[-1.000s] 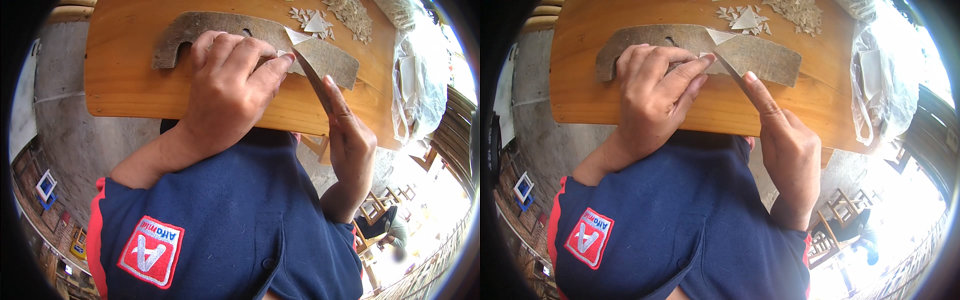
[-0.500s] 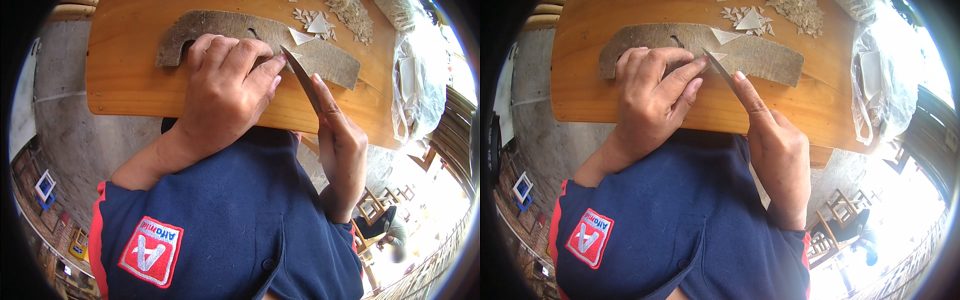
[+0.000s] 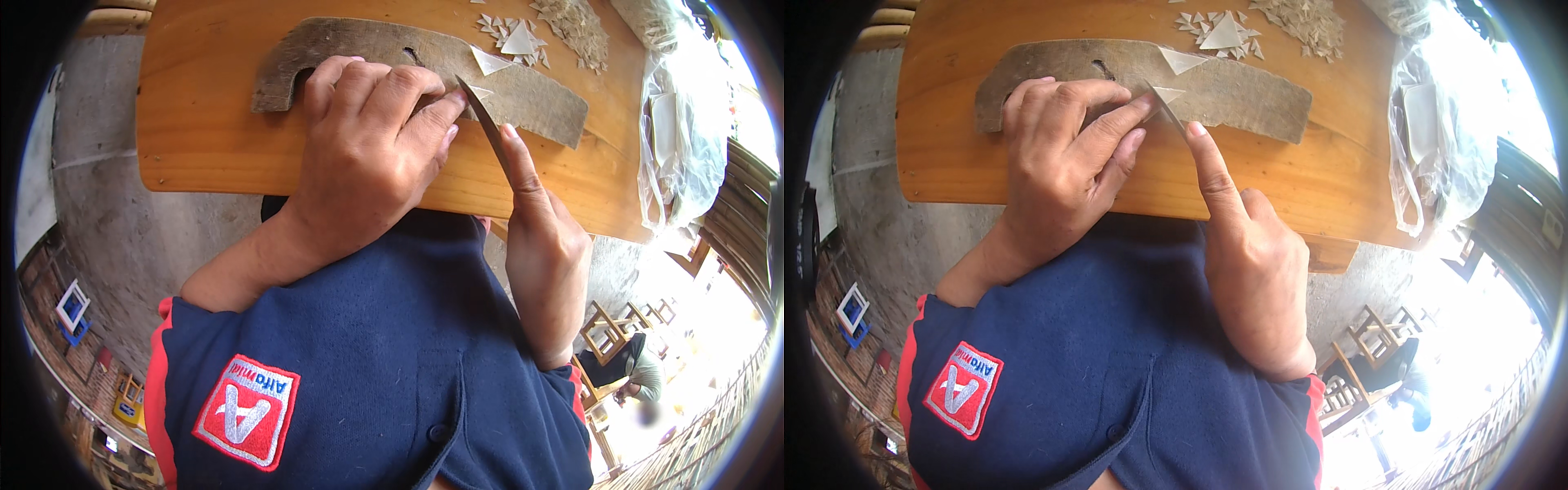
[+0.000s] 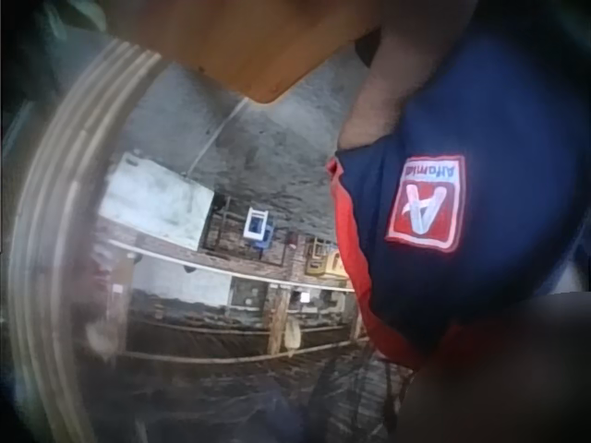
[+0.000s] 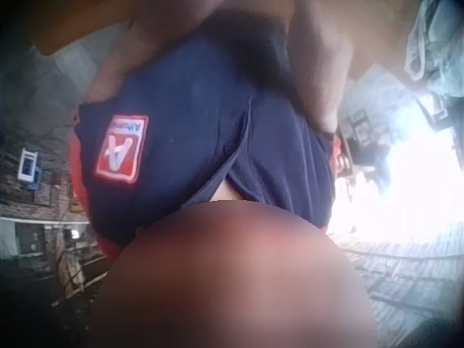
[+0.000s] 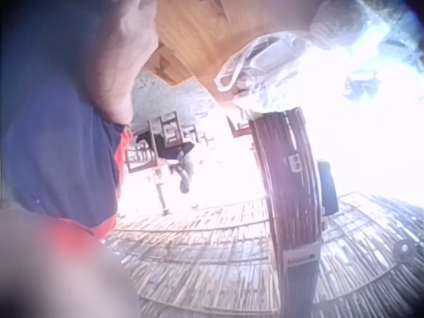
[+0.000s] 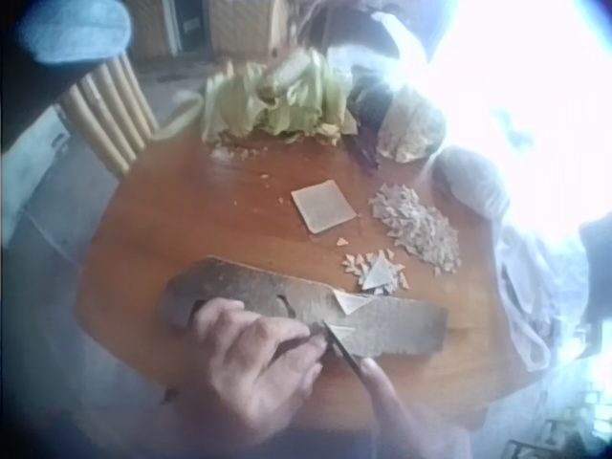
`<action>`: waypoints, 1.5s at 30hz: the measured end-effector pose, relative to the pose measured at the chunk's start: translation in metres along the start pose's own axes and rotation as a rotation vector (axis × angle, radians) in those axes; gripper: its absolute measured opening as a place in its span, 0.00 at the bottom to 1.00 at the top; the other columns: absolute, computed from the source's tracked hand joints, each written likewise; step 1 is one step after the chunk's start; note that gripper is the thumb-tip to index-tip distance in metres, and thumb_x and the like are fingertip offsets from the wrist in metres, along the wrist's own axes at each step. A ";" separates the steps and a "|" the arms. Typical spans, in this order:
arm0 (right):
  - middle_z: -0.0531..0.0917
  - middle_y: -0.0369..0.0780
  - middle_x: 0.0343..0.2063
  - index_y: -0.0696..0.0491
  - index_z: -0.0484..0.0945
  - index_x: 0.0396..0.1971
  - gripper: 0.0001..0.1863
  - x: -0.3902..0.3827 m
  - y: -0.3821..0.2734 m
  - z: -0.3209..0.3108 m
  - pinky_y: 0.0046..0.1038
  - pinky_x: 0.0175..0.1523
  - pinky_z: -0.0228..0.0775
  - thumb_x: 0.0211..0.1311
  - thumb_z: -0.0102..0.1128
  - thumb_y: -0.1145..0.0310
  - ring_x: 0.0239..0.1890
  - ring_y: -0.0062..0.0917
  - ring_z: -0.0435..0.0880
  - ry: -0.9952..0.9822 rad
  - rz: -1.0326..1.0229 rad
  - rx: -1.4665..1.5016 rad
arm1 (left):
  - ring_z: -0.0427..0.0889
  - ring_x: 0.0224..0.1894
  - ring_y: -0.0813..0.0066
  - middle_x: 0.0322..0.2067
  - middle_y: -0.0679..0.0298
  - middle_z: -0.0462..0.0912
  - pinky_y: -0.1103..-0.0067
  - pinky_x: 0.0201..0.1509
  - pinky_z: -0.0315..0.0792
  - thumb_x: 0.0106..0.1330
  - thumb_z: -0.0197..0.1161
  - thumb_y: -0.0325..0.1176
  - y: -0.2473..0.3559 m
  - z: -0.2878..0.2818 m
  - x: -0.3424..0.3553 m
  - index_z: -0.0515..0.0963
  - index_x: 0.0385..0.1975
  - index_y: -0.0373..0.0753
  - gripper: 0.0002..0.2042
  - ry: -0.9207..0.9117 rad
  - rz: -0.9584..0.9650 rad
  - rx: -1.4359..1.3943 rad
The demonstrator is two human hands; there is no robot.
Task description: The person uses a knife to cut small triangular pieces from a flat sheet of material on a wooden table. They repeatedly slice the material and occasionally adjust the pieces with their left hand. The cut pieces accumulate on the table.
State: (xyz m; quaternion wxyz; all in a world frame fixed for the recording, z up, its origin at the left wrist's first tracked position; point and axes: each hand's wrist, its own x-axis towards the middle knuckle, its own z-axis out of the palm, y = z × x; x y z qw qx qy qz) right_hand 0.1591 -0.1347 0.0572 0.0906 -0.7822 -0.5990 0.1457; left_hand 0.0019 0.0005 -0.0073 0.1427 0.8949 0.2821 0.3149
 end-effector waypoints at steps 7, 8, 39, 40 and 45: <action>0.75 0.41 0.21 0.35 0.69 0.77 0.47 0.011 0.008 -0.004 0.42 0.31 0.77 0.55 0.62 0.84 0.21 0.35 0.79 -0.010 -0.068 -0.021 | 0.80 0.46 0.65 0.43 0.68 0.84 0.62 0.62 0.68 0.62 0.73 0.29 0.001 0.002 0.000 0.89 0.47 0.43 0.13 0.007 0.000 0.022; 0.75 0.41 0.22 0.35 0.69 0.77 0.48 0.012 0.010 -0.004 0.41 0.32 0.77 0.54 0.63 0.84 0.22 0.36 0.79 -0.006 -0.072 -0.012 | 0.80 0.46 0.65 0.43 0.68 0.84 0.61 0.62 0.68 0.62 0.73 0.29 0.001 0.002 0.000 0.89 0.47 0.43 0.13 0.007 -0.006 0.024; 0.70 0.35 0.16 0.28 0.81 0.68 0.38 0.040 0.067 -0.036 0.36 0.27 0.71 0.61 0.65 0.82 0.16 0.24 0.71 0.052 -0.297 -0.082 | 0.80 0.50 0.59 0.48 0.62 0.84 0.59 0.60 0.74 0.59 0.75 0.26 -0.008 -0.007 -0.007 0.90 0.49 0.46 0.17 -0.010 0.020 0.003; 0.71 0.35 0.16 0.28 0.81 0.68 0.38 0.039 0.066 -0.036 0.36 0.26 0.71 0.60 0.65 0.82 0.16 0.23 0.71 0.040 -0.290 -0.088 | 0.80 0.50 0.59 0.48 0.62 0.84 0.60 0.60 0.74 0.59 0.75 0.26 -0.009 -0.007 -0.007 0.90 0.49 0.46 0.17 -0.006 0.020 0.000; 0.72 0.35 0.16 0.28 0.80 0.68 0.40 0.039 0.063 -0.030 0.35 0.26 0.71 0.59 0.65 0.82 0.15 0.22 0.72 0.038 -0.281 -0.010 | 0.81 0.49 0.60 0.47 0.61 0.84 0.62 0.58 0.75 0.59 0.75 0.26 -0.011 -0.008 -0.006 0.90 0.49 0.42 0.16 -0.001 0.033 -0.026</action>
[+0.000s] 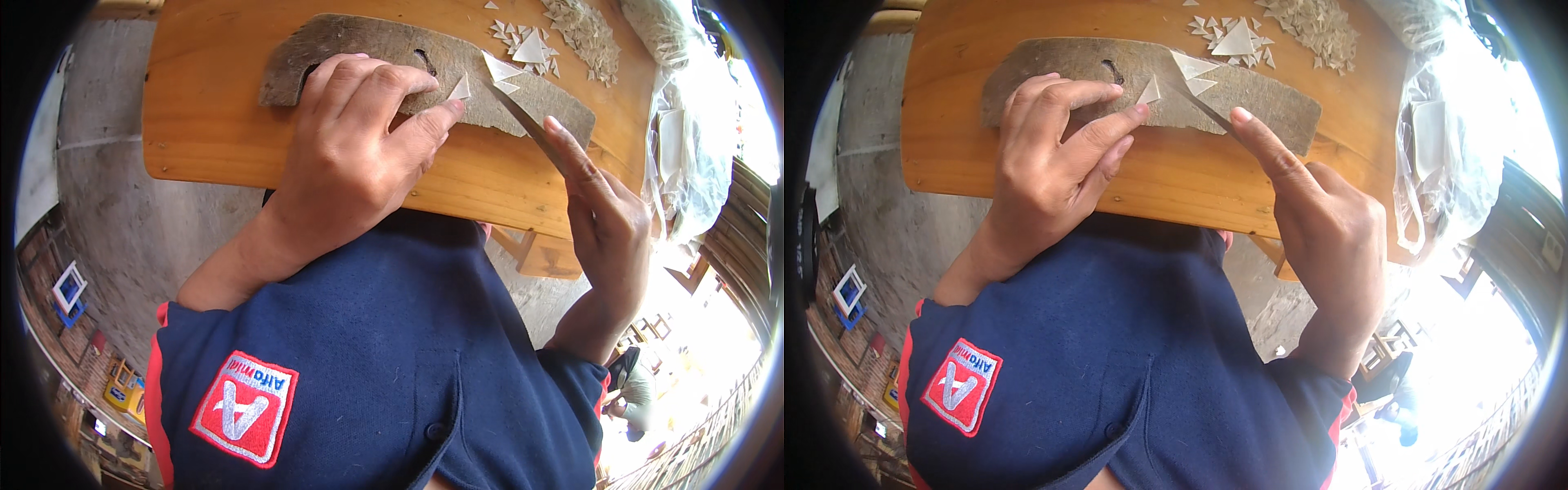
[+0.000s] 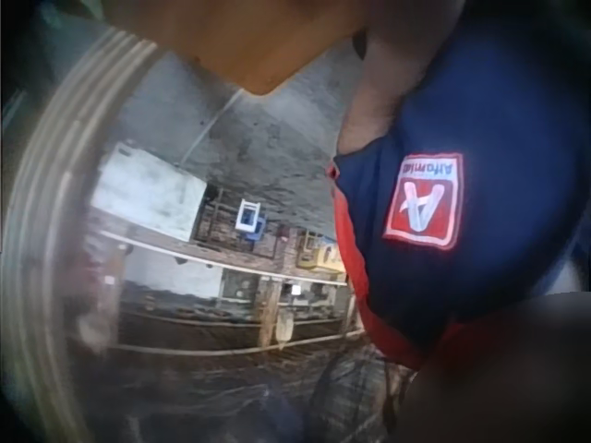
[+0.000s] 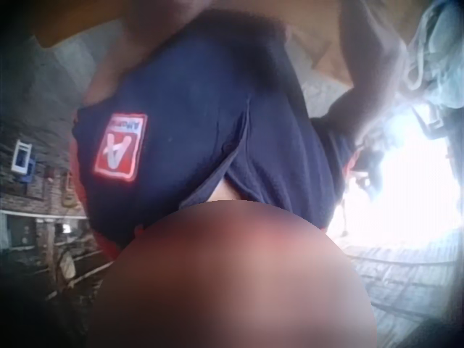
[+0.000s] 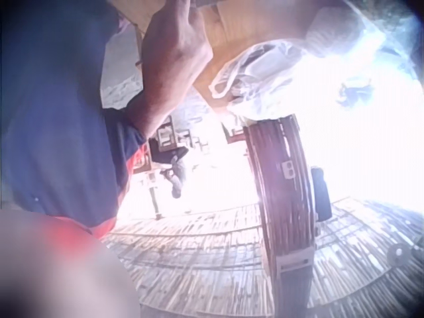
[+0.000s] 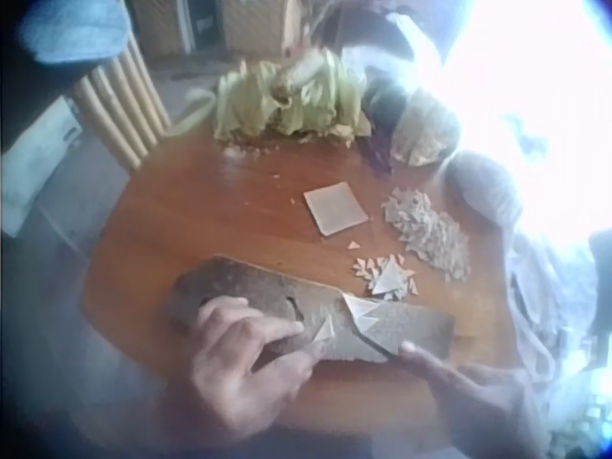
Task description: The person uses a knife to cut small triangular pieces from a flat sheet of material on a wooden table. They repeatedly slice the material and occasionally adjust the pieces with their left hand. The cut pieces accumulate on the table.
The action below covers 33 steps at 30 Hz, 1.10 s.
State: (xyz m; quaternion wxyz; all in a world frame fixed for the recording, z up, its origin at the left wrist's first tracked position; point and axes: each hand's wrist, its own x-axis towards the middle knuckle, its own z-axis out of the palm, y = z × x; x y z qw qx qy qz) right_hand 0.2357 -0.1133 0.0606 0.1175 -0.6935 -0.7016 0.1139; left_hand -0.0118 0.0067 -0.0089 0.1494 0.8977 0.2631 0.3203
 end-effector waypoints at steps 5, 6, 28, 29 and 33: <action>0.73 0.35 0.16 0.29 0.80 0.69 0.39 0.002 -0.002 0.005 0.35 0.25 0.71 0.59 0.64 0.81 0.15 0.23 0.73 -0.020 -0.006 0.004 | 0.81 0.49 0.61 0.46 0.61 0.84 0.65 0.56 0.76 0.59 0.75 0.25 0.001 0.002 0.002 0.89 0.50 0.39 0.17 0.033 -0.060 -0.030; 0.73 0.35 0.16 0.29 0.80 0.69 0.39 0.003 -0.003 0.003 0.35 0.25 0.72 0.59 0.64 0.81 0.15 0.24 0.73 -0.031 -0.006 -0.009 | 0.81 0.49 0.61 0.46 0.61 0.84 0.65 0.55 0.76 0.59 0.75 0.26 0.001 0.002 0.002 0.89 0.50 0.40 0.17 0.028 -0.067 -0.022; 0.83 0.46 0.30 0.41 0.77 0.72 0.37 -0.001 -0.044 0.018 0.37 0.38 0.76 0.64 0.58 0.86 0.26 0.31 0.83 -0.052 0.199 0.273 | 0.80 0.51 0.60 0.50 0.60 0.83 0.67 0.57 0.75 0.61 0.74 0.27 0.001 -0.001 0.002 0.90 0.49 0.42 0.15 -0.019 -0.063 -0.006; 0.79 0.46 0.22 0.38 0.75 0.73 0.40 -0.001 -0.046 0.023 0.42 0.34 0.74 0.62 0.58 0.86 0.22 0.35 0.82 -0.019 0.190 0.306 | 0.80 0.51 0.60 0.50 0.60 0.83 0.67 0.57 0.75 0.61 0.74 0.27 0.001 -0.001 0.002 0.90 0.49 0.42 0.15 -0.022 -0.063 0.000; 0.80 0.47 0.23 0.39 0.75 0.73 0.40 -0.003 -0.051 0.028 0.43 0.35 0.75 0.63 0.57 0.87 0.23 0.37 0.82 -0.002 0.211 0.295 | 0.80 0.51 0.60 0.50 0.60 0.83 0.67 0.57 0.75 0.61 0.74 0.28 0.000 -0.002 0.003 0.89 0.49 0.42 0.15 -0.028 -0.052 0.005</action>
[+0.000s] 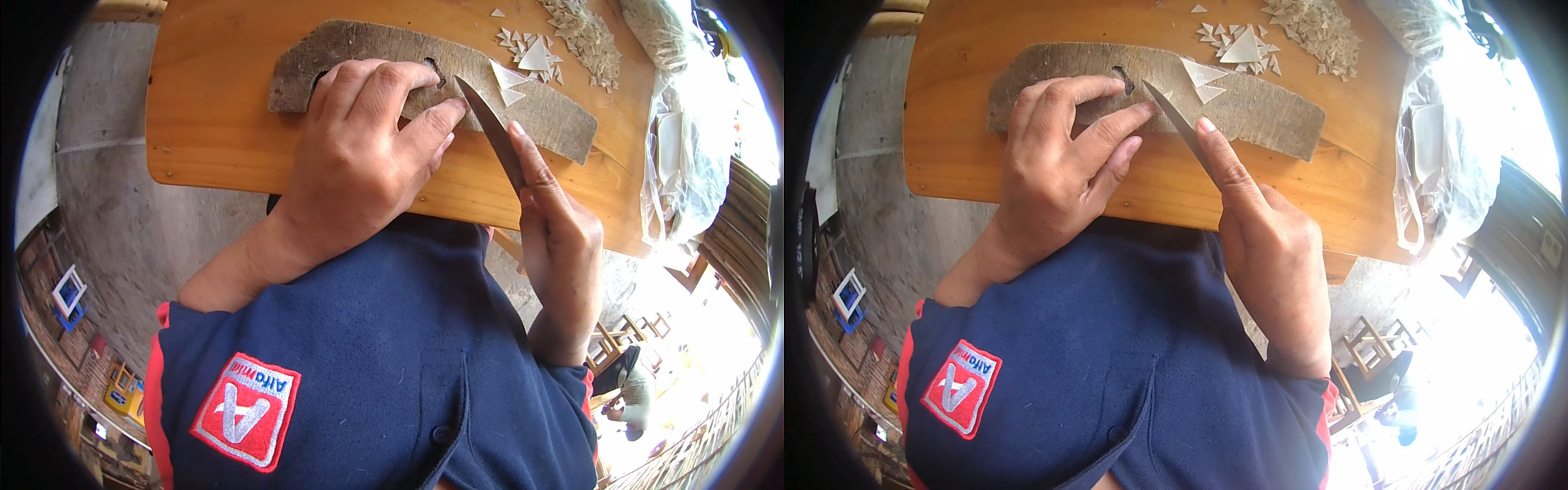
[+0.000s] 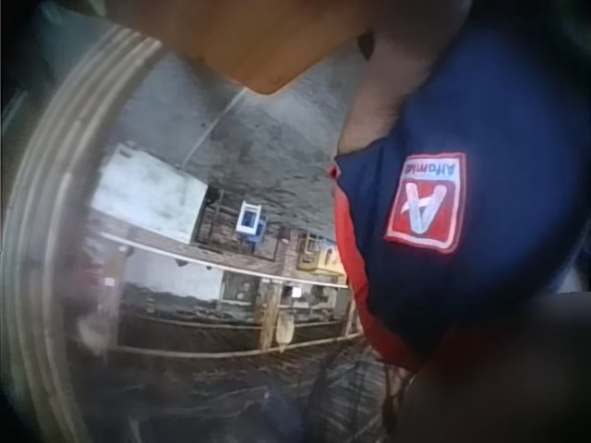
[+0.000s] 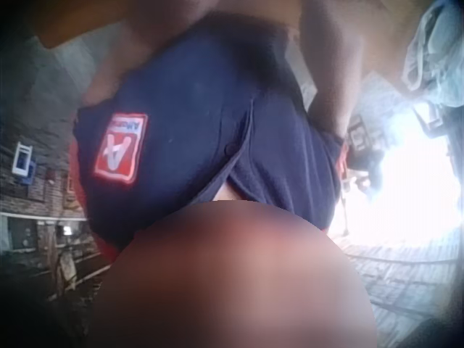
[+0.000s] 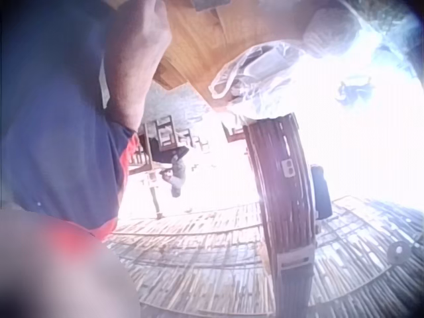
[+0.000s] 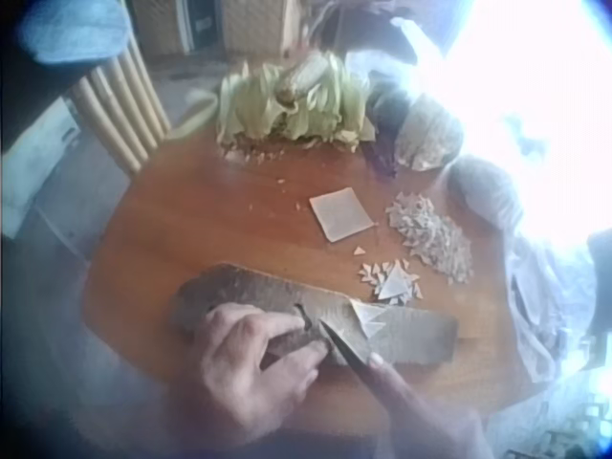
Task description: The person uses a knife to cut small triangular pieces from a flat sheet of material on a wooden table. They repeatedly slice the material and occasionally adjust the pieces with their left hand. The cut pieces accumulate on the table.
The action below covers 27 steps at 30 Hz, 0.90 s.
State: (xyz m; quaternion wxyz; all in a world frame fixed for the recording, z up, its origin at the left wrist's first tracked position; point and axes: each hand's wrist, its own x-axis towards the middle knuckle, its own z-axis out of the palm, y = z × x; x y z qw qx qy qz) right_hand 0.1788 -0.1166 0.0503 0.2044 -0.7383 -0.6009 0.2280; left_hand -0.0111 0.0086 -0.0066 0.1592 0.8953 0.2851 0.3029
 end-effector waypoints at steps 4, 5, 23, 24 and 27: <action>0.81 0.48 0.26 0.41 0.75 0.73 0.39 -0.003 -0.006 0.003 0.41 0.37 0.75 0.62 0.57 0.87 0.25 0.36 0.83 0.010 0.029 0.014 | 0.80 0.50 0.60 0.50 0.59 0.83 0.67 0.57 0.75 0.61 0.74 0.28 -0.001 0.001 -0.001 0.89 0.49 0.41 0.15 0.013 0.009 -0.006; 0.83 0.48 0.30 0.42 0.76 0.72 0.38 -0.004 -0.008 0.003 0.38 0.39 0.76 0.63 0.56 0.88 0.26 0.34 0.84 0.002 0.049 0.008 | 0.80 0.50 0.60 0.50 0.59 0.83 0.67 0.57 0.75 0.61 0.74 0.28 -0.001 0.002 -0.001 0.89 0.49 0.41 0.15 0.018 0.013 -0.008; 0.69 0.37 0.21 0.37 0.68 0.78 0.48 -0.018 -0.018 0.018 0.38 0.26 0.76 0.56 0.60 0.86 0.17 0.29 0.74 0.045 -0.003 -0.353 | 0.79 0.51 0.59 0.51 0.60 0.83 0.67 0.57 0.75 0.62 0.73 0.27 -0.003 0.003 -0.003 0.89 0.51 0.42 0.16 0.026 0.017 0.008; 0.69 0.37 0.21 0.37 0.68 0.78 0.48 -0.020 -0.020 0.016 0.38 0.26 0.76 0.57 0.60 0.86 0.17 0.29 0.74 0.036 0.007 -0.376 | 0.79 0.51 0.59 0.51 0.60 0.83 0.67 0.57 0.75 0.62 0.72 0.27 -0.003 0.003 -0.003 0.89 0.51 0.42 0.16 0.019 0.014 0.012; 0.69 0.37 0.21 0.37 0.68 0.78 0.47 -0.028 -0.026 0.008 0.39 0.27 0.76 0.58 0.62 0.84 0.17 0.30 0.75 0.000 0.039 -0.417 | 0.79 0.51 0.59 0.50 0.60 0.83 0.67 0.56 0.76 0.62 0.72 0.26 -0.002 0.002 -0.003 0.89 0.51 0.43 0.17 0.031 0.017 0.015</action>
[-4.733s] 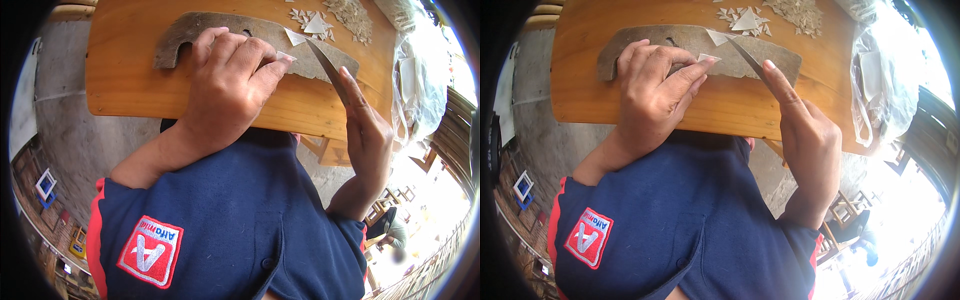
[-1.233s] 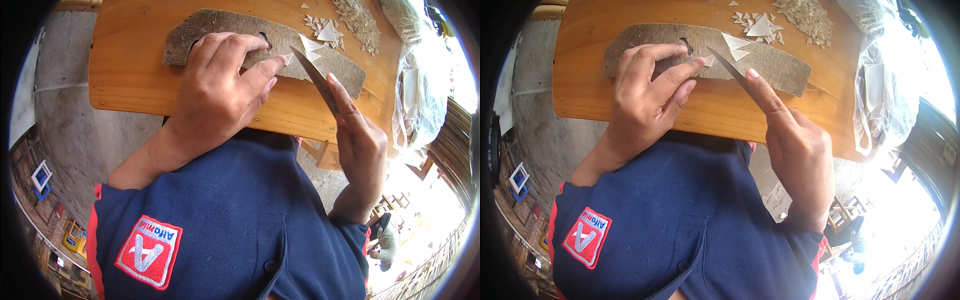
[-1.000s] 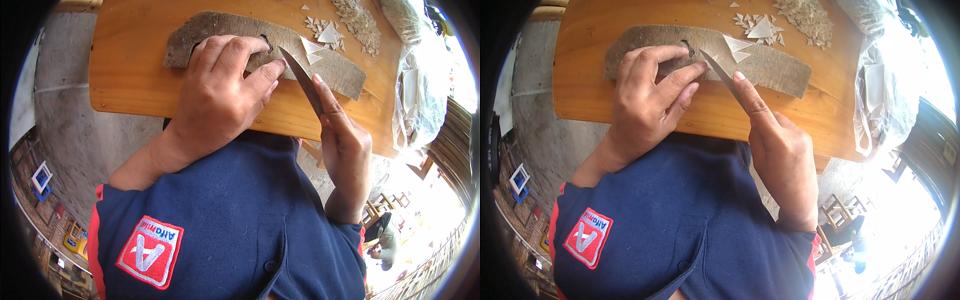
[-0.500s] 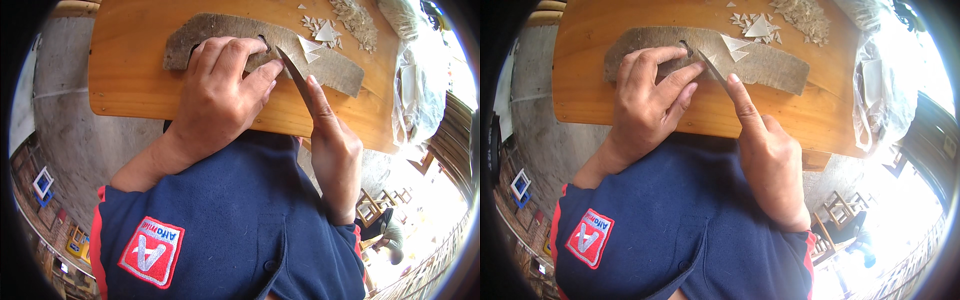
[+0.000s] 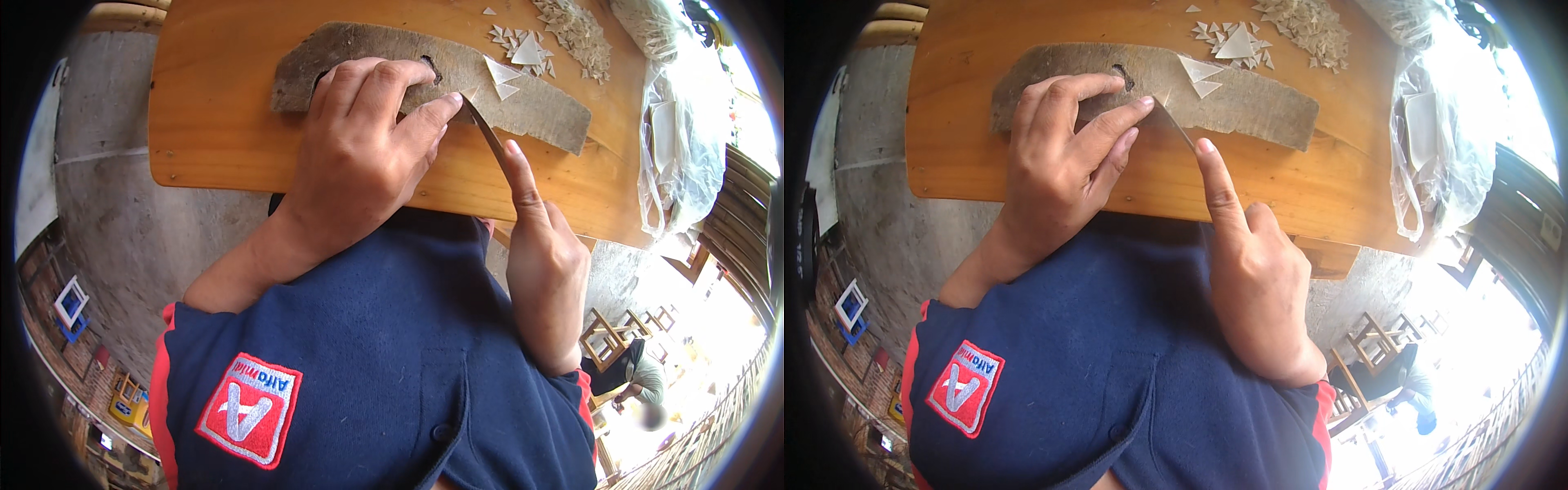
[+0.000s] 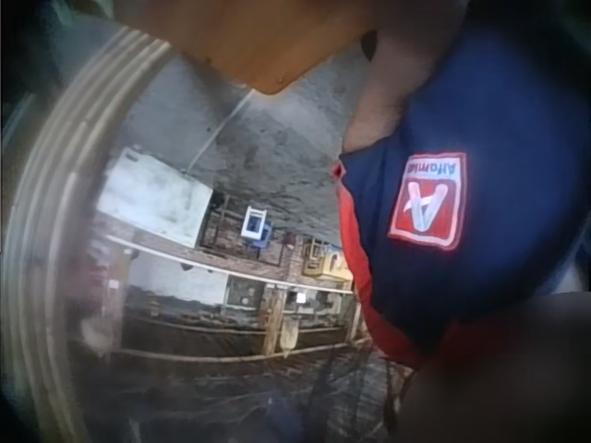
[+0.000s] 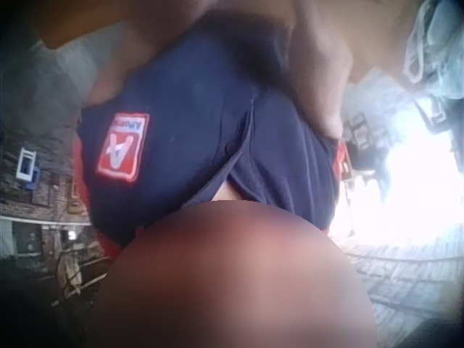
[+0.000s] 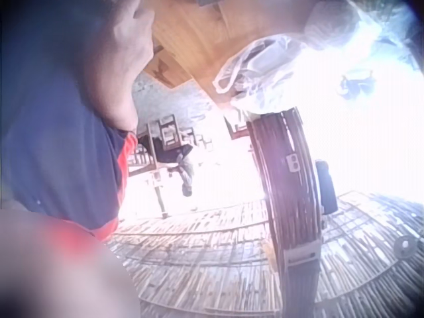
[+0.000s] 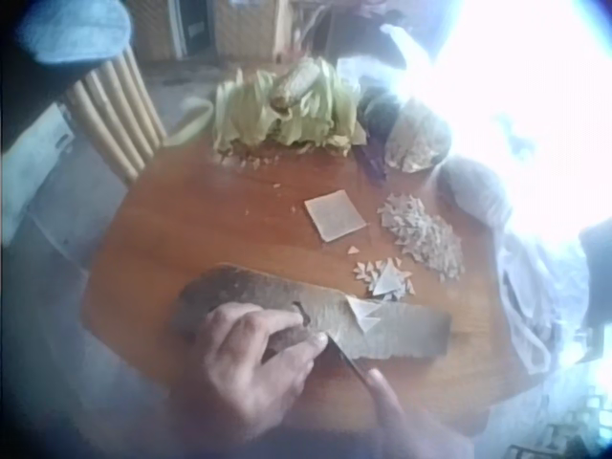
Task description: The person uses a knife to cut small triangular pieces from a flat sheet of material on a wooden table. They repeatedly slice the material and occasionally adjust the pieces with their left hand. The cut pieces accumulate on the table.
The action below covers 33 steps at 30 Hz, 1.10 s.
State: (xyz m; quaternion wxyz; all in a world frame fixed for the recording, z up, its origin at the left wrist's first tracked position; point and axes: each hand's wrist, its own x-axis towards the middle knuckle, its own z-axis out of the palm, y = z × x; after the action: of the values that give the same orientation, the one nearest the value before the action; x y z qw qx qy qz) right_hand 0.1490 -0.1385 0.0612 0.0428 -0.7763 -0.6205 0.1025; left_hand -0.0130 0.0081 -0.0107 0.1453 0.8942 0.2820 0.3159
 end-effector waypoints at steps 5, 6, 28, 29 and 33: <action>0.74 0.41 0.21 0.38 0.68 0.78 0.44 -0.006 0.001 -0.010 0.40 0.29 0.76 0.61 0.63 0.84 0.20 0.32 0.79 -0.049 0.040 0.041 | 0.79 0.52 0.59 0.51 0.60 0.83 0.66 0.57 0.76 0.62 0.72 0.26 0.002 0.001 -0.002 0.89 0.51 0.43 0.16 0.021 -0.019 0.011; 0.76 0.42 0.21 0.38 0.68 0.78 0.44 -0.003 0.003 -0.009 0.41 0.30 0.77 0.61 0.63 0.84 0.21 0.33 0.80 -0.034 0.041 0.108 | 0.79 0.52 0.58 0.50 0.60 0.83 0.66 0.58 0.76 0.63 0.72 0.26 0.002 0.001 -0.002 0.89 0.51 0.43 0.16 0.012 -0.021 0.004; 0.76 0.43 0.21 0.36 0.74 0.74 0.41 -0.002 0.016 -0.005 0.43 0.32 0.76 0.61 0.62 0.84 0.21 0.35 0.81 -0.012 0.073 0.237 | 0.79 0.53 0.61 0.53 0.60 0.83 0.66 0.61 0.71 0.64 0.73 0.32 0.002 0.003 0.002 0.87 0.55 0.45 0.18 -0.038 -0.026 0.007; 0.76 0.43 0.21 0.36 0.74 0.74 0.41 -0.002 0.016 -0.005 0.43 0.32 0.76 0.61 0.62 0.84 0.21 0.35 0.81 -0.021 0.088 0.250 | 0.78 0.54 0.61 0.54 0.61 0.83 0.66 0.61 0.71 0.64 0.73 0.33 0.002 0.004 0.002 0.87 0.55 0.44 0.18 -0.034 -0.037 0.006; 0.77 0.42 0.21 0.36 0.75 0.73 0.40 -0.002 0.017 -0.007 0.42 0.32 0.77 0.61 0.64 0.83 0.21 0.35 0.81 -0.017 0.107 0.241 | 0.77 0.55 0.62 0.56 0.61 0.82 0.67 0.62 0.70 0.65 0.73 0.35 0.004 0.003 0.003 0.87 0.55 0.44 0.18 -0.060 -0.030 0.061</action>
State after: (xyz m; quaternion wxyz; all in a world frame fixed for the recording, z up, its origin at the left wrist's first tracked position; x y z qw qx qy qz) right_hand 0.1663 -0.1440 0.0652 0.1248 -0.7966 -0.5618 0.1851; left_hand -0.0075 0.0065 -0.0097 0.1313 0.9028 0.3005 0.2781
